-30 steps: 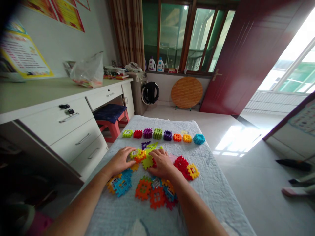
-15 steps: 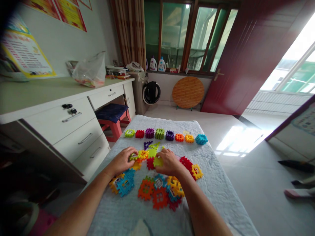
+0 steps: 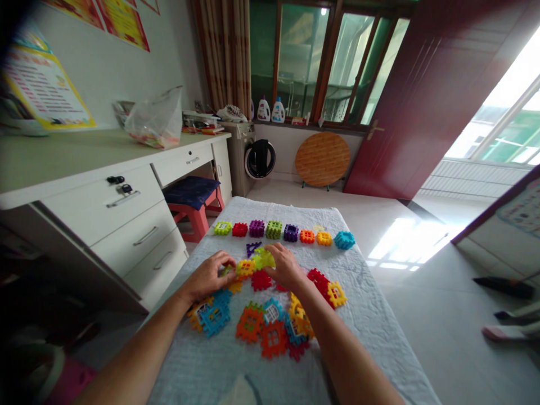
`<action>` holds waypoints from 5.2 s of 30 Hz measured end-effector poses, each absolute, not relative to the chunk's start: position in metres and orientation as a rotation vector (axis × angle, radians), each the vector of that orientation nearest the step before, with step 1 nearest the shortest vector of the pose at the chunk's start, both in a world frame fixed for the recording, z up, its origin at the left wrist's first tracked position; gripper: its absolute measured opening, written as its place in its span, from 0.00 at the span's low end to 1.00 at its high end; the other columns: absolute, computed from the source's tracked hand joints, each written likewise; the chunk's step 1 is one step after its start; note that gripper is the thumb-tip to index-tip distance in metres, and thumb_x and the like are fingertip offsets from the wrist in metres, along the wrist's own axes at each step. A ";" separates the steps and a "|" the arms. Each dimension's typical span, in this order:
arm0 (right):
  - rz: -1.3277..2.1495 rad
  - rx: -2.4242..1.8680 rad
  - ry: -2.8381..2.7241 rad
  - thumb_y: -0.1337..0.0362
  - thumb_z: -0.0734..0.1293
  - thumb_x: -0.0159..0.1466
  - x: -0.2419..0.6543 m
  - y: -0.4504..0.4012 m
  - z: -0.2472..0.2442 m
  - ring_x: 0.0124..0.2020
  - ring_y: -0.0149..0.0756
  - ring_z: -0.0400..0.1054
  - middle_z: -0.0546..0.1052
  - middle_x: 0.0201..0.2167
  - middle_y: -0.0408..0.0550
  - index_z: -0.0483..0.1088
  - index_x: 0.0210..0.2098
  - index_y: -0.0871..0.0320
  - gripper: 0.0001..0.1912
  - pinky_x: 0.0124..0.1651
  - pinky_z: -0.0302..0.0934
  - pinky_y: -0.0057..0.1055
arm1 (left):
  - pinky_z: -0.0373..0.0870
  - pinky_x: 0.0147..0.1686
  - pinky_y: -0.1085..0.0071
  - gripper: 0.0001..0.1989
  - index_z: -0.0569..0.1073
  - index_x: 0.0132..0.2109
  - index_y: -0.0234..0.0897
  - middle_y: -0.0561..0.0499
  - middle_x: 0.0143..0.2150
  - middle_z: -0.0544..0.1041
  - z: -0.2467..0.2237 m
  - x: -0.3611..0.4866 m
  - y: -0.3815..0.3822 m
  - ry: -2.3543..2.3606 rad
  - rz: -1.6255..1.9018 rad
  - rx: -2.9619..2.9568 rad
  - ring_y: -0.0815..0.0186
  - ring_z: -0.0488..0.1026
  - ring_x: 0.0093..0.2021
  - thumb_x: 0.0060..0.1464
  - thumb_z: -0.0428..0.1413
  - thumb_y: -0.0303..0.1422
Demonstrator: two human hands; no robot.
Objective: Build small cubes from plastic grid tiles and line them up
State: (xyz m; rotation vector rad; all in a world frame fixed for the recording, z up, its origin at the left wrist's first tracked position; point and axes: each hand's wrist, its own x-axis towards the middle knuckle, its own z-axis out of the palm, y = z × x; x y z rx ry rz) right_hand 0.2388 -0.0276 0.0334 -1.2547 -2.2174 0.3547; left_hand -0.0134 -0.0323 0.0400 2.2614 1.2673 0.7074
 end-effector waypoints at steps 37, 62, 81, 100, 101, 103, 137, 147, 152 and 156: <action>0.475 -1.557 -2.354 0.61 0.74 0.47 0.219 0.002 0.042 0.41 0.38 0.65 0.71 0.41 0.51 0.67 0.45 0.61 0.27 0.44 0.58 0.32 | 0.62 0.57 0.61 0.28 0.69 0.54 0.40 0.46 0.53 0.70 0.030 -0.020 -0.029 1.271 0.769 2.285 0.56 0.66 0.55 0.43 0.63 0.37; 0.520 -1.449 -2.230 0.76 0.59 0.54 0.213 -0.015 0.049 0.41 0.37 0.67 0.76 0.40 0.50 0.70 0.44 0.59 0.20 0.45 0.57 0.31 | 0.64 0.54 0.61 0.20 0.70 0.51 0.38 0.46 0.51 0.72 0.035 -0.013 -0.031 1.256 0.974 2.409 0.58 0.67 0.53 0.50 0.59 0.35; 1.135 -1.237 -2.022 0.74 0.66 0.51 0.186 -0.023 0.062 0.27 0.28 0.63 0.69 0.26 0.37 0.52 0.60 0.59 0.38 0.28 0.54 0.23 | 0.62 0.51 0.57 0.23 0.67 0.53 0.37 0.45 0.46 0.72 0.059 0.005 -0.049 1.158 0.787 2.720 0.55 0.66 0.49 0.51 0.57 0.39; 0.545 -1.586 -1.270 0.53 0.67 0.53 0.391 -0.063 0.037 0.33 0.37 0.69 0.73 0.41 0.53 0.60 0.53 0.56 0.30 0.35 0.68 0.39 | 0.64 0.51 0.65 0.27 0.72 0.50 0.40 0.47 0.49 0.75 0.081 -0.068 0.096 1.728 0.279 2.573 0.55 0.69 0.49 0.39 0.59 0.40; 0.515 -1.597 -1.213 0.52 0.67 0.53 0.398 -0.063 0.028 0.33 0.37 0.69 0.73 0.41 0.52 0.61 0.52 0.56 0.30 0.35 0.68 0.39 | 0.64 0.51 0.66 0.27 0.73 0.50 0.40 0.47 0.50 0.75 0.079 -0.068 0.107 1.720 0.251 2.565 0.55 0.69 0.49 0.38 0.59 0.40; 0.472 -1.619 -1.141 0.52 0.66 0.53 0.406 -0.064 0.014 0.33 0.37 0.69 0.74 0.40 0.52 0.62 0.51 0.56 0.29 0.35 0.68 0.38 | 0.64 0.50 0.67 0.28 0.73 0.49 0.38 0.47 0.49 0.76 0.077 -0.066 0.124 1.693 0.197 2.557 0.55 0.70 0.49 0.37 0.59 0.38; 0.330 -1.778 -1.232 0.55 0.62 0.55 0.404 -0.066 0.000 0.29 0.35 0.69 0.75 0.38 0.50 0.64 0.51 0.57 0.25 0.33 0.67 0.35 | 0.55 0.59 0.62 0.34 0.65 0.58 0.36 0.42 0.59 0.66 0.086 -0.059 0.123 1.512 0.143 2.616 0.52 0.62 0.59 0.41 0.59 0.37; 0.354 -1.780 -1.237 0.55 0.62 0.54 0.395 -0.067 0.002 0.28 0.34 0.69 0.75 0.37 0.50 0.65 0.50 0.58 0.26 0.30 0.65 0.32 | 0.63 0.54 0.64 0.26 0.71 0.51 0.41 0.48 0.52 0.73 0.074 -0.036 0.006 1.015 0.156 2.508 0.56 0.69 0.52 0.40 0.60 0.35; 0.356 -1.778 -1.222 0.55 0.62 0.53 0.395 -0.068 0.002 0.27 0.34 0.69 0.75 0.36 0.49 0.66 0.49 0.57 0.25 0.31 0.65 0.32 | 0.65 0.51 0.66 0.27 0.71 0.51 0.38 0.46 0.50 0.74 0.067 -0.029 -0.002 1.069 0.168 2.506 0.58 0.71 0.50 0.39 0.58 0.29; 0.375 -1.780 -1.216 0.55 0.62 0.53 0.398 -0.066 -0.002 0.28 0.35 0.70 0.75 0.36 0.48 0.66 0.49 0.56 0.25 0.31 0.65 0.32 | 0.66 0.50 0.66 0.26 0.72 0.50 0.38 0.47 0.48 0.74 0.065 -0.028 -0.001 1.069 0.224 2.542 0.58 0.72 0.48 0.39 0.58 0.30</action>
